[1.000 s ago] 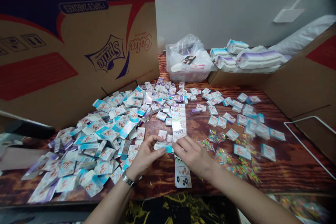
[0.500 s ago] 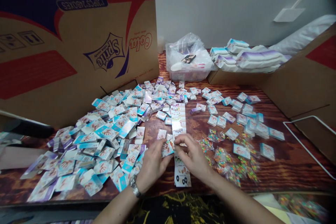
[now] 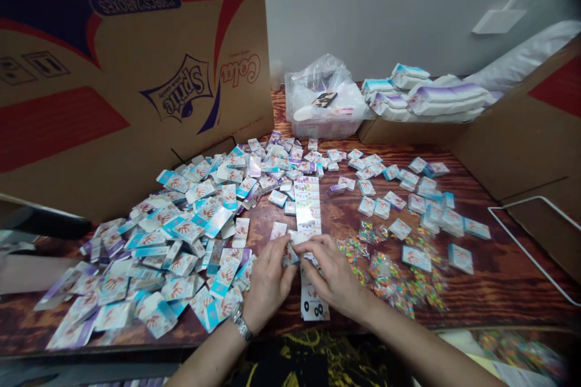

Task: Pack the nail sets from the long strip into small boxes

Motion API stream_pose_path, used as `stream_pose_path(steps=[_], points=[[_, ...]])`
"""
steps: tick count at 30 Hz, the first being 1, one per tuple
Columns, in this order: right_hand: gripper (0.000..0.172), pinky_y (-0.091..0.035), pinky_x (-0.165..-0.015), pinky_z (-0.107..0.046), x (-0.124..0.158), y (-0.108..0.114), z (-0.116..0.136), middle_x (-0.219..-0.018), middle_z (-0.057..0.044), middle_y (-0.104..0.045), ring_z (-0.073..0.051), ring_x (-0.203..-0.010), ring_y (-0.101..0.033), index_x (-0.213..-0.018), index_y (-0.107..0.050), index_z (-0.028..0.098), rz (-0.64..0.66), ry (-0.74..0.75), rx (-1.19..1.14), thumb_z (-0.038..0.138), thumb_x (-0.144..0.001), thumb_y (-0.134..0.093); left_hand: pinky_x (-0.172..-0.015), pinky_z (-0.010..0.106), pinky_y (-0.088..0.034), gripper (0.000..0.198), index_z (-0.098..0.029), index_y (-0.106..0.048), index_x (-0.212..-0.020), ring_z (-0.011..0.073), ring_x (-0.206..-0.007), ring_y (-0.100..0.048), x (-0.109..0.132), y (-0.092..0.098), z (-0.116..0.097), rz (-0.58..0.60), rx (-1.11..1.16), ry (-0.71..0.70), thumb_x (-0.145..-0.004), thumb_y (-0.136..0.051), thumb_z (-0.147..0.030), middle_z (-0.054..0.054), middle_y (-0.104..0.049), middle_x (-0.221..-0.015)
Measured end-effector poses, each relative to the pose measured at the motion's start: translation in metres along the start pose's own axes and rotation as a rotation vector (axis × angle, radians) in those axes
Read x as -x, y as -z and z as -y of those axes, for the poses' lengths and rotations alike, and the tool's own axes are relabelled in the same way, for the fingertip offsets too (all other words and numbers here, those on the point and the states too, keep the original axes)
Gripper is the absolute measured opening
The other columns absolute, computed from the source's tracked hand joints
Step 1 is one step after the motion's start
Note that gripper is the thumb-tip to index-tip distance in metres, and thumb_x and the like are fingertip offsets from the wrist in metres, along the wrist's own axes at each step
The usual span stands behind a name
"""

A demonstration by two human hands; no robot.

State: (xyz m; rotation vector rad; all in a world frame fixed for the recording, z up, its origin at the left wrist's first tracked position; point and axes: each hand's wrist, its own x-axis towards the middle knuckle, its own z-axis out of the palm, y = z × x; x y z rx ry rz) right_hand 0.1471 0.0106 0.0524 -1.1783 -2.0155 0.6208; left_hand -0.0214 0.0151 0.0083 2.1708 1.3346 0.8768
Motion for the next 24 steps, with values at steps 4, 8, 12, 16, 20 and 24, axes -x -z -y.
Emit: stream_pose_path(steps=[4, 8, 12, 16, 20, 24], points=[[0.024, -0.047, -0.087, -0.044, 0.0, 0.003, -0.004, -0.098, -0.007, -0.062, -0.024, -0.106, -0.05, -0.107, -0.051, 0.023, 0.042, 0.038, 0.047, 0.011, -0.087, -0.046, -0.094, 0.041, -0.046, 0.055, -0.019, -0.035, -0.132, 0.0243, -0.113, -0.052, 0.001, 0.0, -0.001, -0.004, 0.002, -0.01, -0.08, -0.048, -0.01, 0.013, -0.054, -0.121], [0.021, -0.046, -0.09, -0.045, -0.002, 0.008, -0.01, -0.101, -0.007, -0.06, -0.024, -0.11, -0.048, -0.104, -0.053, 0.023, 0.093, 0.063, 0.039, 0.011, -0.087, -0.047, -0.094, 0.038, -0.046, 0.053, -0.021, -0.035, -0.132, 0.0223, -0.112, -0.051, 0.001, 0.002, -0.004, 0.032, 0.024, -0.022, -0.082, -0.048, -0.009, 0.011, -0.054, -0.121], [0.015, -0.049, -0.081, -0.037, -0.007, 0.008, -0.011, -0.091, -0.005, -0.06, -0.02, -0.095, -0.053, -0.095, -0.054, 0.022, 0.07, 0.05, -0.025, 0.011, -0.088, -0.046, -0.092, 0.037, -0.046, 0.043, -0.021, -0.042, -0.125, 0.0218, -0.11, -0.052, 0.0, 0.003, -0.007, 0.066, 0.016, -0.053, -0.083, -0.048, -0.012, 0.01, -0.055, -0.117], [0.021, -0.05, -0.079, -0.036, -0.005, 0.0, -0.008, -0.098, -0.008, -0.058, -0.021, -0.094, -0.056, -0.108, -0.051, 0.02, -0.077, -0.079, -0.053, 0.017, -0.087, -0.051, -0.096, 0.039, -0.044, 0.045, -0.019, -0.041, -0.124, 0.0224, -0.114, -0.05, 0.001, 0.0, -0.004, 0.021, -0.019, -0.112, -0.081, -0.047, -0.008, 0.012, -0.054, -0.119], [0.02, -0.05, -0.074, -0.03, -0.001, -0.006, -0.003, -0.094, -0.004, -0.063, -0.017, -0.083, -0.06, -0.107, -0.054, 0.02, -0.111, -0.276, -0.188, 0.023, -0.087, -0.054, -0.096, 0.039, -0.045, 0.044, -0.02, -0.043, -0.124, 0.0227, -0.116, -0.049, 0.001, -0.001, -0.003, -0.001, -0.059, -0.127, -0.082, -0.045, -0.007, 0.013, -0.052, -0.123], [0.017, -0.049, -0.079, -0.029, 0.0, -0.008, 0.0, -0.095, -0.004, -0.066, -0.017, -0.088, -0.062, -0.1, -0.062, 0.02, -0.096, -0.327, -0.379, 0.027, -0.09, -0.05, -0.097, 0.042, -0.045, 0.044, -0.019, -0.041, -0.126, 0.0239, -0.116, -0.049, -0.001, -0.001, -0.004, -0.057, -0.121, -0.145, -0.084, -0.044, -0.007, 0.014, -0.051, -0.124]])
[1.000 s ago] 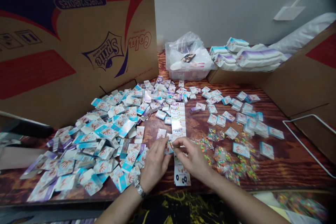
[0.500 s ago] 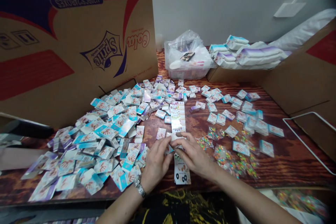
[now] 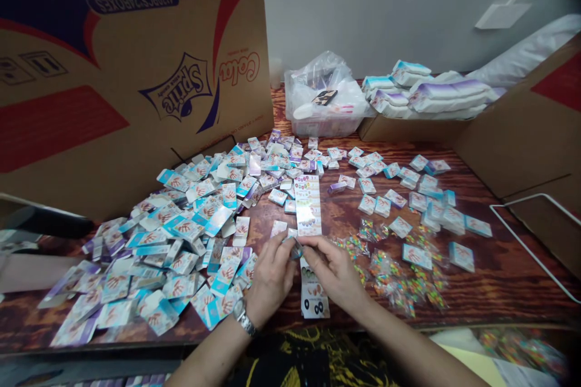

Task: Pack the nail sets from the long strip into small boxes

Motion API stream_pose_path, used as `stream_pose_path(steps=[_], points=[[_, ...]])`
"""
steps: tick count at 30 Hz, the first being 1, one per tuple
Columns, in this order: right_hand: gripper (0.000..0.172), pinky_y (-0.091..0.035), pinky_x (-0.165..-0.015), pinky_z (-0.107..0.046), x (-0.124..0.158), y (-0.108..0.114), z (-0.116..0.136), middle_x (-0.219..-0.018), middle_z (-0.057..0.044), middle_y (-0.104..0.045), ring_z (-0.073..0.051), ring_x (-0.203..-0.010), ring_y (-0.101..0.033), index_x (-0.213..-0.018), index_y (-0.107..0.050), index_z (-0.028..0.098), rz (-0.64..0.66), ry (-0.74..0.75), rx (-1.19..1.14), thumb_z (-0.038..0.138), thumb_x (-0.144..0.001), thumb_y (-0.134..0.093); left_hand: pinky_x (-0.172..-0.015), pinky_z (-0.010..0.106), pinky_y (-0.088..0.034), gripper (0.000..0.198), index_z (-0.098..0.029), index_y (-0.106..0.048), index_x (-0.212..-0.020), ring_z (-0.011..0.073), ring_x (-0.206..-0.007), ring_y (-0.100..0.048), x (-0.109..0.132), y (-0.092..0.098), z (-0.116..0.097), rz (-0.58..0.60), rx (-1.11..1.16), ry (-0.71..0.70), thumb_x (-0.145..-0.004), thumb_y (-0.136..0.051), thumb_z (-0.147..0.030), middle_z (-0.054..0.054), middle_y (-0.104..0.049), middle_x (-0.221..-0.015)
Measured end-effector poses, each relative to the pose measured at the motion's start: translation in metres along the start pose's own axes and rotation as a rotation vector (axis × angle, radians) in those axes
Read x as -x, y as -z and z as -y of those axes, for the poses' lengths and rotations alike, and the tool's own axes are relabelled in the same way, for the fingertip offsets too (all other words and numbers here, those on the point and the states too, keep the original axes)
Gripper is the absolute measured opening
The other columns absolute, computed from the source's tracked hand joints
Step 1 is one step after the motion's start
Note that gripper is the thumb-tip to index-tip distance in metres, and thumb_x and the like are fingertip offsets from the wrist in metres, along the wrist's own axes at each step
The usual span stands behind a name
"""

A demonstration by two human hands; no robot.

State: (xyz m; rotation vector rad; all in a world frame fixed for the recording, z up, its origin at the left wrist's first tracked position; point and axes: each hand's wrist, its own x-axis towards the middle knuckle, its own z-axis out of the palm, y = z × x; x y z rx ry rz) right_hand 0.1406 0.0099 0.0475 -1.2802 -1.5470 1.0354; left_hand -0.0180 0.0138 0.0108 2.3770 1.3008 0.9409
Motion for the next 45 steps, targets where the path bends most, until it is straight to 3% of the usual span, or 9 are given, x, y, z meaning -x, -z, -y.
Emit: stream_pose_path(steps=[5, 12, 20, 24, 29, 35, 37, 42, 45], points=[[0.015, -0.051, -0.075, -0.029, -0.003, -0.008, -0.005, -0.091, -0.004, -0.067, -0.017, -0.083, -0.063, -0.093, -0.064, 0.018, -0.091, -0.107, -0.157, 0.028, -0.085, -0.057, -0.096, 0.042, -0.046, 0.049, -0.017, -0.035, -0.131, 0.0239, -0.116, -0.05, 0.003, -0.005, -0.002, -0.046, -0.035, -0.013, -0.084, -0.044, -0.006, 0.015, -0.052, -0.124], [0.011, -0.05, -0.069, -0.028, -0.004, -0.011, 0.001, -0.081, -0.004, -0.063, -0.017, -0.077, -0.061, -0.085, -0.066, 0.019, -0.174, -0.008, 0.099, 0.019, -0.083, -0.055, -0.093, 0.039, -0.047, 0.063, -0.01, -0.018, -0.142, 0.0259, -0.115, -0.05, 0.003, -0.009, -0.006, -0.029, -0.128, 0.032, -0.084, -0.043, -0.008, 0.019, -0.051, -0.126], [0.038, -0.045, -0.09, -0.04, 0.017, -0.026, -0.01, -0.107, -0.009, -0.062, -0.021, -0.101, -0.055, -0.123, -0.052, 0.021, -0.216, 0.369, 0.328, 0.009, -0.088, -0.044, -0.082, 0.044, -0.049, 0.067, -0.008, 0.002, -0.145, 0.0282, -0.1, -0.054, 0.0, -0.019, -0.011, -0.05, -0.287, 0.042, -0.089, -0.034, -0.007, 0.024, -0.051, -0.122], [0.031, -0.046, -0.09, -0.039, 0.019, -0.029, -0.017, -0.109, -0.009, -0.062, -0.021, -0.103, -0.056, -0.118, -0.054, 0.022, -0.184, 0.259, 0.254, 0.014, -0.09, -0.046, -0.086, 0.048, -0.046, 0.068, -0.008, 0.01, -0.144, 0.0301, -0.108, -0.051, 0.0, -0.022, -0.016, 0.031, -0.18, 0.098, -0.089, -0.03, -0.007, 0.024, -0.05, -0.12], [0.024, -0.052, -0.08, -0.036, -0.007, 0.033, -0.063, -0.105, -0.008, -0.065, -0.021, -0.094, -0.062, -0.11, -0.055, 0.021, -0.262, -0.019, 0.165, 0.03, -0.089, -0.048, -0.098, 0.046, -0.041, 0.075, -0.013, -0.004, -0.145, 0.0301, -0.124, -0.039, -0.004, -0.01, -0.001, 0.2, 0.005, 0.067, -0.088, -0.049, -0.028, 0.02, -0.039, -0.136], [0.039, -0.039, -0.092, -0.057, -0.048, 0.13, -0.121, -0.107, -0.019, -0.064, -0.034, -0.105, -0.056, -0.112, -0.058, 0.01, -0.478, -0.137, 0.622, 0.034, -0.085, -0.045, -0.095, 0.046, -0.044, 0.043, -0.018, -0.039, -0.133, 0.0261, -0.113, -0.05, 0.001, -0.014, 0.021, 0.24, -0.086, 0.054, -0.091, -0.043, -0.024, 0.013, -0.055, -0.123], [0.043, -0.03, -0.101, -0.057, -0.055, 0.123, -0.119, -0.123, -0.019, -0.057, -0.036, -0.121, -0.045, -0.119, -0.057, 0.012, -0.344, -0.051, 0.703, 0.036, -0.084, -0.049, -0.096, 0.046, -0.044, 0.04, -0.018, -0.045, -0.13, 0.0276, -0.118, -0.047, 0.004, -0.022, 0.019, 0.286, -0.132, 0.004, -0.09, -0.044, -0.026, 0.013, -0.054, -0.126], [0.066, -0.024, -0.107, -0.053, -0.069, 0.056, -0.098, -0.148, -0.01, -0.028, -0.031, -0.137, -0.02, -0.142, -0.031, 0.018, 0.394, 0.265, 0.934, 0.044, -0.085, -0.052, -0.097, 0.051, -0.042, 0.042, -0.02, -0.046, -0.129, 0.0341, -0.129, -0.036, 0.008, -0.037, 0.011, 0.361, -0.246, -0.074, -0.088, -0.049, -0.028, 0.012, -0.047, -0.136], [0.06, -0.025, -0.105, -0.055, -0.07, 0.037, -0.099, -0.144, -0.011, -0.037, -0.03, -0.135, -0.027, -0.139, -0.037, 0.019, 0.493, 0.296, 0.973, 0.043, -0.086, -0.053, -0.097, 0.052, -0.041, 0.04, -0.019, -0.048, -0.127, 0.0353, -0.129, -0.035, 0.01, -0.041, 0.014, 0.38, -0.256, -0.051, -0.088, -0.05, -0.028, 0.014, -0.046, -0.136]])
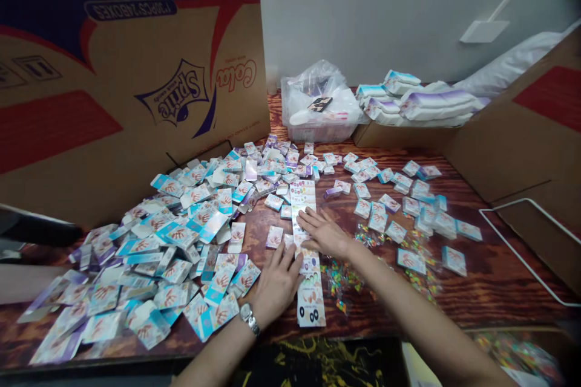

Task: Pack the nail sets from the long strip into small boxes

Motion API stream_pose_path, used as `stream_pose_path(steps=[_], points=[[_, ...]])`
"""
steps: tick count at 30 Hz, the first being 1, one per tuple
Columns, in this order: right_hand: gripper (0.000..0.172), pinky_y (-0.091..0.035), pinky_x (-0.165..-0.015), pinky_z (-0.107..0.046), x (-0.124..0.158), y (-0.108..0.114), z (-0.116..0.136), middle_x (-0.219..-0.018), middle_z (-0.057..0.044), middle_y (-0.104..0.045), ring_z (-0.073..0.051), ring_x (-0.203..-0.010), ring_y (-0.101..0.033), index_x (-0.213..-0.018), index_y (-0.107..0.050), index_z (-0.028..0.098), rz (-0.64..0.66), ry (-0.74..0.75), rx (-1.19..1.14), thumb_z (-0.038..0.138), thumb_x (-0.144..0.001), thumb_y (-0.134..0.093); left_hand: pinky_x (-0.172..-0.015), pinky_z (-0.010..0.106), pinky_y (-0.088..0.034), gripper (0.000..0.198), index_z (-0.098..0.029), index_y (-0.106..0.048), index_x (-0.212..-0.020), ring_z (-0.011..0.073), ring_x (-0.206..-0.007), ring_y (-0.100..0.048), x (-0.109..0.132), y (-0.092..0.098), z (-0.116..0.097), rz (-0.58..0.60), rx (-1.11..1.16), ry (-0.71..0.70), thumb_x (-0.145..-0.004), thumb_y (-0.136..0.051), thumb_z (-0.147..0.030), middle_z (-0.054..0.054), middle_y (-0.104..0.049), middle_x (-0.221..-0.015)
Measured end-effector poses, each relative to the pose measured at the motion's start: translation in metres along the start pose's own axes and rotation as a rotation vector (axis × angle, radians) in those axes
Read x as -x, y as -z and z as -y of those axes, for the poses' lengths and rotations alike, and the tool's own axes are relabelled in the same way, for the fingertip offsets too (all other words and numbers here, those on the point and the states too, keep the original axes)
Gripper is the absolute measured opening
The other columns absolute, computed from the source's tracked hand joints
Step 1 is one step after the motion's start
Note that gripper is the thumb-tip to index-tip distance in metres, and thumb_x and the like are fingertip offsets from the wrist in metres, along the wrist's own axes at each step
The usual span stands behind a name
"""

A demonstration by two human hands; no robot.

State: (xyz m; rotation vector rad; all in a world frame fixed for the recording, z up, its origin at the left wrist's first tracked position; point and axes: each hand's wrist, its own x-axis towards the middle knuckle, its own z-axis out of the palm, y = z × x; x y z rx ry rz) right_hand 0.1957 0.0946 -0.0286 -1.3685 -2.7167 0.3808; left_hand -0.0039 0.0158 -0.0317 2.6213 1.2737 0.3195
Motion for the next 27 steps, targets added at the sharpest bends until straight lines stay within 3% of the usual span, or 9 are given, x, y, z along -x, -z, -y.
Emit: stream_pose_path(steps=[5, 7, 9, 12, 14, 16, 22, 25, 27], points=[[0.025, -0.026, -0.104, -0.053, 0.011, -0.01, 0.009, -0.118, -0.006, -0.064, -0.025, -0.121, -0.048, -0.113, -0.062, 0.025, -0.186, 0.009, -0.027, 0.03, -0.092, -0.048, -0.103, 0.05, -0.036, 0.054, -0.014, -0.033, -0.137, 0.0316, -0.133, -0.03, -0.003, -0.003, 0.006, -0.066, 0.202, 0.086, -0.087, -0.05, -0.026, 0.02, -0.035, -0.142], [0.021, -0.033, -0.099, -0.051, 0.016, -0.002, 0.018, -0.103, -0.006, -0.07, -0.024, -0.109, -0.057, -0.103, -0.066, 0.024, -0.245, 0.035, -0.085, 0.026, -0.091, -0.049, -0.106, 0.051, -0.029, 0.064, -0.014, -0.023, -0.141, 0.0296, -0.137, -0.022, -0.008, 0.002, 0.007, -0.129, 0.351, 0.125, -0.086, -0.051, -0.027, 0.019, -0.027, -0.147], [0.02, -0.044, -0.088, -0.041, 0.021, 0.017, 0.028, -0.091, -0.006, -0.071, -0.02, -0.093, -0.063, -0.1, -0.066, 0.021, -0.263, 0.077, -0.22, 0.024, -0.091, -0.049, -0.108, 0.051, -0.023, 0.064, -0.015, -0.029, -0.139, 0.0288, -0.138, -0.018, -0.014, 0.01, 0.01, -0.168, 0.58, 0.177, -0.083, -0.055, -0.029, 0.016, -0.031, -0.146], [0.021, -0.05, -0.071, -0.027, 0.026, 0.055, 0.038, -0.089, -0.004, -0.069, -0.014, -0.079, -0.064, -0.102, -0.063, 0.02, -0.324, 0.062, -0.446, 0.023, -0.093, -0.045, -0.102, 0.046, -0.032, 0.031, -0.018, -0.063, -0.105, 0.0291, -0.121, -0.044, -0.023, 0.021, 0.012, -0.118, 1.032, 0.311, -0.078, -0.06, -0.032, 0.01, -0.063, -0.112], [0.02, -0.051, -0.073, -0.029, 0.029, 0.075, 0.043, -0.092, -0.004, -0.068, -0.015, -0.083, -0.064, -0.101, -0.063, 0.02, -0.451, 0.015, -0.462, 0.022, -0.093, -0.045, -0.087, 0.039, -0.043, 0.019, -0.018, -0.065, -0.079, 0.0251, -0.093, -0.059, -0.027, 0.024, 0.011, -0.079, 1.216, 0.39, -0.078, -0.059, -0.036, 0.005, -0.066, -0.078], [0.019, -0.051, -0.08, -0.032, 0.034, 0.084, 0.051, -0.102, -0.008, -0.066, -0.017, -0.093, -0.062, -0.1, -0.063, 0.019, -0.537, 0.047, -0.394, 0.02, -0.092, -0.045, -0.075, 0.033, -0.046, 0.023, -0.016, -0.062, -0.076, 0.0194, -0.075, -0.06, -0.03, 0.026, 0.01, -0.091, 1.302, 0.442, -0.081, -0.056, -0.038, 0.002, -0.063, -0.068], [0.021, -0.05, -0.088, -0.037, 0.051, 0.064, 0.083, -0.1, -0.008, -0.067, -0.021, -0.1, -0.06, -0.094, -0.063, 0.017, -0.349, 0.354, -0.035, 0.01, -0.089, -0.043, -0.069, 0.029, -0.048, 0.029, -0.014, -0.058, -0.096, 0.0172, -0.074, -0.063, -0.032, 0.046, 0.008, -0.098, 1.737, 0.591, -0.079, -0.055, -0.037, 0.007, -0.066, -0.084], [0.022, -0.052, -0.076, -0.033, 0.05, 0.059, 0.086, -0.087, -0.007, -0.067, -0.018, -0.083, -0.061, -0.092, -0.062, 0.017, -0.279, 0.283, -0.08, 0.012, -0.09, -0.041, -0.072, 0.028, -0.047, 0.027, -0.014, -0.061, -0.091, 0.0172, -0.078, -0.063, -0.028, 0.055, 0.003, -0.078, 1.999, 0.609, -0.079, -0.059, -0.038, 0.007, -0.067, -0.086], [0.021, -0.051, -0.065, -0.027, 0.046, 0.06, 0.081, -0.084, -0.004, -0.063, -0.015, -0.073, -0.059, -0.094, -0.062, 0.019, -0.288, 0.181, -0.218, 0.017, -0.092, -0.041, -0.074, 0.026, -0.046, 0.023, -0.014, -0.062, -0.093, 0.0159, -0.079, -0.062, -0.026, 0.057, -0.004, -0.087, 1.951, 0.553, -0.076, -0.065, -0.029, 0.005, -0.067, -0.088]])
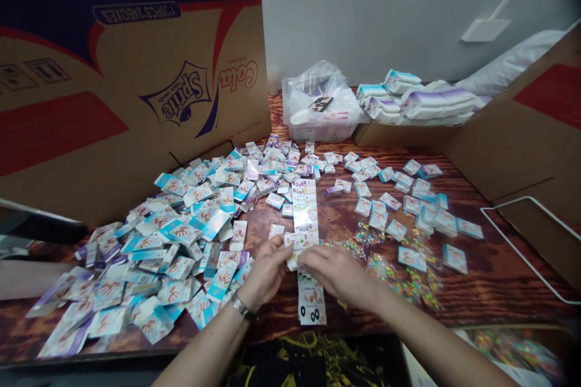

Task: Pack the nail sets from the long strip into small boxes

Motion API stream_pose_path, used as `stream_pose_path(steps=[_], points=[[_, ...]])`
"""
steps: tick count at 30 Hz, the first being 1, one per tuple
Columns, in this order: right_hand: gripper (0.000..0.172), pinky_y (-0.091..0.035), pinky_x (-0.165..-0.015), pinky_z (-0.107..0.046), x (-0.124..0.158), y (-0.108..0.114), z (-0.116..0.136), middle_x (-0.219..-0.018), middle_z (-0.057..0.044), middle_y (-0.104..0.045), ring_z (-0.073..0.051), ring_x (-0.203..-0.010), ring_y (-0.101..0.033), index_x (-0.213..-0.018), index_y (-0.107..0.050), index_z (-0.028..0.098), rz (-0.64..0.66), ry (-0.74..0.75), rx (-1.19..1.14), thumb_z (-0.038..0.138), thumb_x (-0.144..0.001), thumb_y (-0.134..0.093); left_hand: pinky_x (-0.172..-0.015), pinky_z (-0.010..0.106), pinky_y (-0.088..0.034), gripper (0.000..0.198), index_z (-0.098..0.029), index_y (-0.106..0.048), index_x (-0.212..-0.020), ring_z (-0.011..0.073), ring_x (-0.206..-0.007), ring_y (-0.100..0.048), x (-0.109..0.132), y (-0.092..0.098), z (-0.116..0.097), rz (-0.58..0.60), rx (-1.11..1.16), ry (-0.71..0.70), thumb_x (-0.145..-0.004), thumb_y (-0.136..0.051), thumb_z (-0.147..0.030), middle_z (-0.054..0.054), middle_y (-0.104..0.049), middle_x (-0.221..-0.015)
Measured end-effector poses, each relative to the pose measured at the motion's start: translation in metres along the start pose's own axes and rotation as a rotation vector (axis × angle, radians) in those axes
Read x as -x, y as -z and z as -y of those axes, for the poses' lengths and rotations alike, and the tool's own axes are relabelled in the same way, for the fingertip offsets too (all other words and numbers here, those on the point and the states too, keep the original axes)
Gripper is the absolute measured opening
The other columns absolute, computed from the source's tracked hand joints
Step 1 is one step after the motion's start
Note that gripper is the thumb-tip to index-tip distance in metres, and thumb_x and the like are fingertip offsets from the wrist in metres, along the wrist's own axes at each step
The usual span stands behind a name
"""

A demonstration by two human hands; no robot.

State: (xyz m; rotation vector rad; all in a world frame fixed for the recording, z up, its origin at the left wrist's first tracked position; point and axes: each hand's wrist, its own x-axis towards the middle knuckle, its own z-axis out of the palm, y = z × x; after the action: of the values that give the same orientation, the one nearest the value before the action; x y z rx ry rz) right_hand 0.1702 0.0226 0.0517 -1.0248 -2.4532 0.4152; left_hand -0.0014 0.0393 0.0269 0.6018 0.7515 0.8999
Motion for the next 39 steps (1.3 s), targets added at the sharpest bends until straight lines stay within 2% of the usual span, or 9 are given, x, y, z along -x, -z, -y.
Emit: stream_pose_path(steps=[7, 11, 14, 20, 23, 27, 32, 35, 39], points=[[0.024, -0.05, -0.073, -0.033, -0.013, -0.001, -0.016, -0.095, -0.008, -0.058, -0.02, -0.087, -0.056, -0.111, -0.059, 0.021, -0.183, -0.174, -0.032, 0.026, -0.088, -0.054, -0.084, 0.029, -0.044, 0.025, -0.014, -0.063, -0.1, 0.0175, -0.089, -0.06, 0.008, -0.005, 0.0, 0.113, -0.146, -0.015, -0.079, -0.062, -0.029, 0.006, -0.066, -0.094], [0.019, -0.048, -0.068, -0.031, -0.006, -0.011, -0.008, -0.082, -0.006, -0.062, -0.019, -0.079, -0.055, -0.101, -0.063, 0.021, -0.193, -0.069, 0.125, 0.019, -0.091, -0.047, -0.069, 0.024, -0.046, 0.029, -0.017, -0.059, -0.097, 0.0124, -0.074, -0.06, 0.006, -0.002, 0.002, -0.066, -0.152, -0.018, -0.07, -0.068, -0.022, 0.001, -0.065, -0.084], [0.023, -0.049, -0.073, -0.033, 0.004, -0.02, -0.001, -0.09, -0.008, -0.064, -0.02, -0.086, -0.056, -0.111, -0.06, 0.019, -0.175, 0.027, 0.206, 0.018, -0.092, -0.045, -0.068, 0.023, -0.047, 0.031, -0.019, -0.055, -0.095, 0.0121, -0.076, -0.061, 0.005, -0.002, 0.004, -0.144, -0.041, 0.008, -0.065, -0.066, -0.016, 0.003, -0.065, -0.092], [0.022, -0.048, -0.071, -0.028, 0.023, -0.025, -0.015, -0.083, -0.006, -0.062, -0.017, -0.079, -0.055, -0.101, -0.061, 0.016, -0.004, 0.073, 0.189, 0.013, -0.093, -0.041, -0.087, 0.033, -0.047, 0.043, -0.019, -0.055, -0.109, 0.0214, -0.105, -0.058, 0.009, -0.007, 0.012, 0.002, -0.252, 0.031, -0.066, -0.061, -0.014, 0.009, -0.06, -0.119], [0.02, -0.046, -0.068, -0.027, 0.035, -0.007, -0.039, -0.081, -0.005, -0.062, -0.016, -0.077, -0.055, -0.091, -0.062, 0.018, -0.048, -0.141, 0.036, 0.019, -0.093, -0.042, -0.092, 0.038, -0.045, 0.044, -0.02, -0.052, -0.115, 0.0247, -0.11, -0.057, 0.011, -0.005, 0.013, 0.076, -0.418, 0.007, -0.072, -0.063, -0.021, 0.011, -0.058, -0.123], [0.019, -0.044, -0.066, -0.027, 0.057, 0.023, -0.083, -0.078, -0.003, -0.063, -0.016, -0.071, -0.057, -0.09, -0.064, 0.019, -0.026, -0.495, -0.122, 0.026, -0.091, -0.046, -0.096, 0.04, -0.042, 0.046, -0.019, -0.048, -0.121, 0.0251, -0.11, -0.058, 0.01, 0.003, 0.005, -0.012, -0.548, -0.032, -0.079, -0.06, -0.035, 0.012, -0.063, -0.115], [0.018, -0.039, -0.056, -0.023, 0.065, 0.019, -0.108, -0.061, 0.003, -0.062, -0.014, -0.055, -0.053, -0.092, -0.068, 0.022, 0.197, -0.525, -0.289, 0.019, -0.075, -0.064, -0.087, 0.036, -0.048, 0.037, -0.018, -0.056, -0.109, 0.0213, -0.095, -0.065, 0.008, 0.004, 0.005, -0.034, -0.589, -0.048, -0.08, -0.058, -0.04, 0.011, -0.061, -0.117], [0.013, -0.042, -0.062, -0.025, 0.055, 0.008, -0.11, -0.071, -0.001, -0.066, -0.015, -0.063, -0.056, -0.085, -0.068, 0.019, 0.136, -0.543, -0.32, 0.023, -0.081, -0.056, -0.084, 0.035, -0.049, 0.033, -0.017, -0.057, -0.107, 0.0208, -0.092, -0.065, 0.009, 0.003, 0.008, -0.025, -0.588, -0.052, -0.08, -0.058, -0.037, 0.012, -0.062, -0.114], [0.029, -0.045, -0.065, -0.025, 0.046, 0.004, -0.117, -0.093, -0.003, -0.068, -0.016, -0.077, -0.06, -0.105, -0.063, 0.019, 0.065, -0.567, -0.4, 0.033, -0.09, -0.043, -0.085, 0.035, -0.048, 0.034, -0.017, -0.056, -0.107, 0.0205, -0.092, -0.065, 0.011, 0.007, 0.008, -0.045, -0.59, -0.047, -0.08, -0.057, -0.037, 0.011, -0.063, -0.112]])
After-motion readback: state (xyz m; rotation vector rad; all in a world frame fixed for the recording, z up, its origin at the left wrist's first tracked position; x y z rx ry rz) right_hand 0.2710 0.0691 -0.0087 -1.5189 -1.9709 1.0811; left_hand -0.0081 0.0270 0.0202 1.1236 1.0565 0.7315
